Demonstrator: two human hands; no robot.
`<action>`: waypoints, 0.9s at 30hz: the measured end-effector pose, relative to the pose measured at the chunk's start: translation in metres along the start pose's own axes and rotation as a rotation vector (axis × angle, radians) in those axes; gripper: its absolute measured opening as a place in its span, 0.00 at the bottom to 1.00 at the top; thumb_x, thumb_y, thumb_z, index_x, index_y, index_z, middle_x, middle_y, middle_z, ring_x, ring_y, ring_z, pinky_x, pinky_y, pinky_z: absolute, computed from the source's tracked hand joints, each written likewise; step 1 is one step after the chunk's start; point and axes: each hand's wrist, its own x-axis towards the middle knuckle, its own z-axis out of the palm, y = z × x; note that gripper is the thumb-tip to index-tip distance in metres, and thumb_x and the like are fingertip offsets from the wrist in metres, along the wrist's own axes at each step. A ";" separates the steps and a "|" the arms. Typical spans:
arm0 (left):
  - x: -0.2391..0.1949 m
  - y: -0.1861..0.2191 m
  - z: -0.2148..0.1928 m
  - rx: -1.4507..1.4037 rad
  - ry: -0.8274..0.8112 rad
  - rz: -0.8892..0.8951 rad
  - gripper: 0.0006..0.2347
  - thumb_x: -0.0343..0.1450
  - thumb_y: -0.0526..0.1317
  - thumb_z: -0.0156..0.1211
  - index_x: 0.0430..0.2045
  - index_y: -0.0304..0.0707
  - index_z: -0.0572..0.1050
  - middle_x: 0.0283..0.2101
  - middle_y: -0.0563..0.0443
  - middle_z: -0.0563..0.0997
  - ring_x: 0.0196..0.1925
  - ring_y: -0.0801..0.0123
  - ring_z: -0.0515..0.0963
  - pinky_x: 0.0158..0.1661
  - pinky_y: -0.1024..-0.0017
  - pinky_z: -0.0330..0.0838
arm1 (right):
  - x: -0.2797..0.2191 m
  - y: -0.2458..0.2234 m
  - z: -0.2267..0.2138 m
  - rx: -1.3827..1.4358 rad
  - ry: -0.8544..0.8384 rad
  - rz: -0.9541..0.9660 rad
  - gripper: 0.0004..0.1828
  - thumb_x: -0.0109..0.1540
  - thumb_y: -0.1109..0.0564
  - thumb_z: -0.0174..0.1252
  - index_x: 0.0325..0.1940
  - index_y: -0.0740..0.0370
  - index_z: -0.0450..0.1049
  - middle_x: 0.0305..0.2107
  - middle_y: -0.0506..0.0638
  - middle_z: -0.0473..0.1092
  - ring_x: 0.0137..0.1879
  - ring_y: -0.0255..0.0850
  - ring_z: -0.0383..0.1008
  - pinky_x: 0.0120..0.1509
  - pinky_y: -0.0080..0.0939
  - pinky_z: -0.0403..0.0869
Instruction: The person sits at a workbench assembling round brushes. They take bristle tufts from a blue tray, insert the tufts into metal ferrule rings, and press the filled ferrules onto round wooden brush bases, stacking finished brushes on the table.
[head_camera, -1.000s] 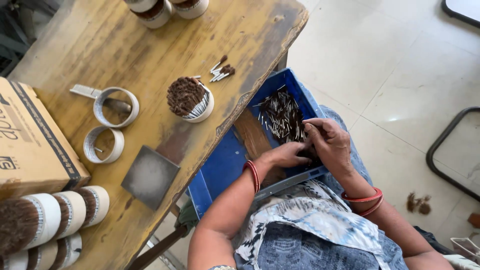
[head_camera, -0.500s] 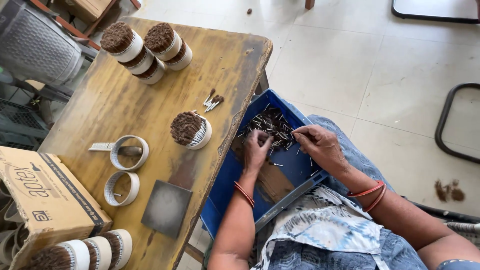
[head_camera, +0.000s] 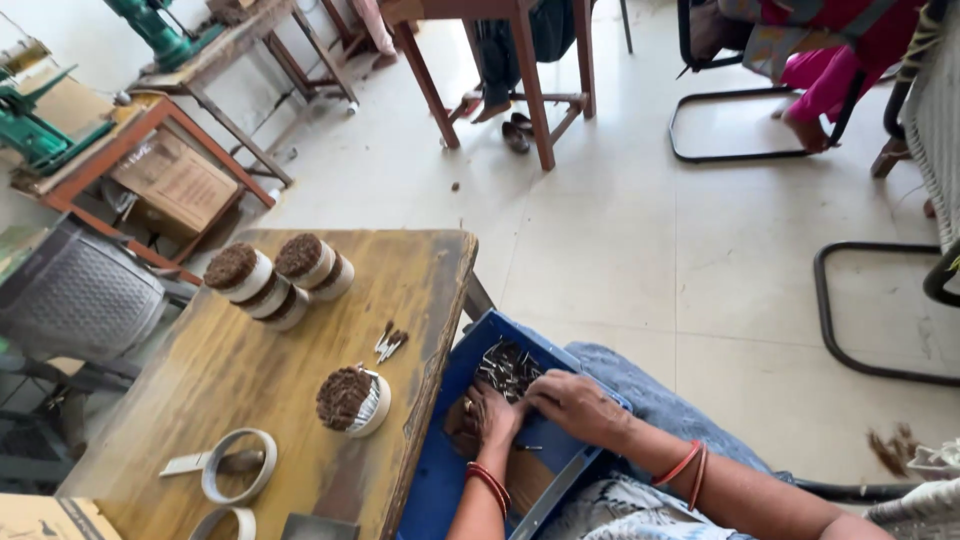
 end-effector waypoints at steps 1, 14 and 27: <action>0.001 0.003 -0.002 -0.005 0.013 0.012 0.52 0.53 0.66 0.76 0.63 0.29 0.57 0.64 0.32 0.62 0.66 0.37 0.59 0.59 0.40 0.58 | 0.000 -0.001 0.000 -0.008 0.010 -0.013 0.06 0.62 0.57 0.59 0.40 0.60 0.79 0.34 0.55 0.77 0.42 0.50 0.80 0.46 0.46 0.77; 0.050 -0.072 0.056 -0.130 -0.040 0.187 0.23 0.63 0.49 0.69 0.45 0.29 0.74 0.47 0.29 0.79 0.52 0.39 0.77 0.53 0.50 0.71 | -0.044 -0.033 -0.006 -0.247 -0.725 -0.412 0.12 0.65 0.52 0.56 0.32 0.63 0.70 0.20 0.54 0.68 0.28 0.52 0.74 0.29 0.54 0.69; -0.020 -0.013 -0.010 -0.481 -0.440 0.080 0.22 0.66 0.48 0.66 0.48 0.31 0.76 0.46 0.39 0.84 0.50 0.53 0.82 0.50 0.58 0.75 | -0.046 -0.063 -0.031 -0.192 -0.859 -0.395 0.14 0.58 0.51 0.64 0.35 0.64 0.71 0.25 0.57 0.71 0.33 0.56 0.76 0.34 0.55 0.71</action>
